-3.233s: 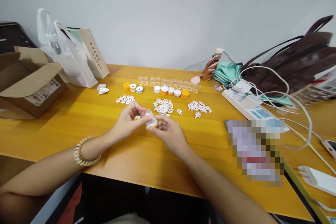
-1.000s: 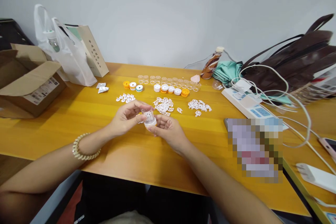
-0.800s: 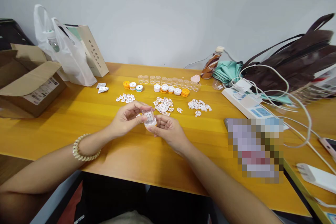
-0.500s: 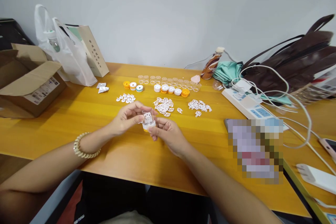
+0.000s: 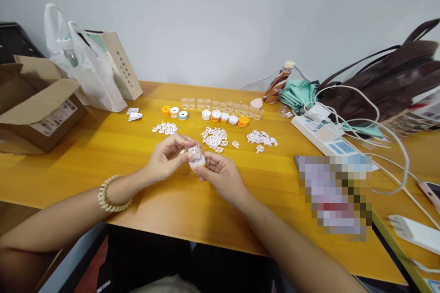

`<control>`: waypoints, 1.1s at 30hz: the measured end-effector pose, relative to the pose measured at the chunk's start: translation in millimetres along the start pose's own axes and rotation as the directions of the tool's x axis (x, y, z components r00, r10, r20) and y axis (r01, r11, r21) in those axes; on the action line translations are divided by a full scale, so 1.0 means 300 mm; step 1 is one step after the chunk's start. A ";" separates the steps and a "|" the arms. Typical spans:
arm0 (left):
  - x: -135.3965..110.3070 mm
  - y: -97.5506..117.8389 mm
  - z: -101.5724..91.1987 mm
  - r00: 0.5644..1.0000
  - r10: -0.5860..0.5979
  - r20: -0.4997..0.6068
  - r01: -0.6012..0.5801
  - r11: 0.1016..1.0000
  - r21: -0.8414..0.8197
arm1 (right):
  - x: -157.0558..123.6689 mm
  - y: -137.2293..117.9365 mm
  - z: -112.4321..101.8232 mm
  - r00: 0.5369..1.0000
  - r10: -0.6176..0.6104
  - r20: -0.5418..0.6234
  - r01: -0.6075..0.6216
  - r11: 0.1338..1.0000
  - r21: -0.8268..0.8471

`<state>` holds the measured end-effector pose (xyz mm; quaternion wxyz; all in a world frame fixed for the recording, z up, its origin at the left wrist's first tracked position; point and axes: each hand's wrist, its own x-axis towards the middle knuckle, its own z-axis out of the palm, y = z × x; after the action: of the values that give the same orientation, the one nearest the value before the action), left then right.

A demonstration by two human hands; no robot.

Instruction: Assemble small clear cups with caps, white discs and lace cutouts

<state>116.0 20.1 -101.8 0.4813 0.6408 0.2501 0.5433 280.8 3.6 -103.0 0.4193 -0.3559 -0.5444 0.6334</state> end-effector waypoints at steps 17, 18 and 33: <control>0.023 0.010 -0.014 0.973 -0.145 0.178 0.187 0.951 -0.248 | 0.003 0.010 0.002 0.997 0.034 0.074 -0.042 0.994 0.102; 0.022 0.012 -0.014 0.969 -0.151 0.196 0.201 0.942 -0.267 | 0.002 0.012 0.004 0.996 0.036 0.076 -0.046 0.990 0.130; 0.024 0.018 -0.014 0.948 -0.190 0.255 0.270 0.905 -0.329 | 0.005 0.015 -0.006 0.996 -0.022 0.087 0.011 0.992 0.127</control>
<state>113.1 25.4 -93.9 0.6756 0.5630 0.1665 0.4459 281.1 5.6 -107.9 0.4218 -0.2956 -0.5240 0.6783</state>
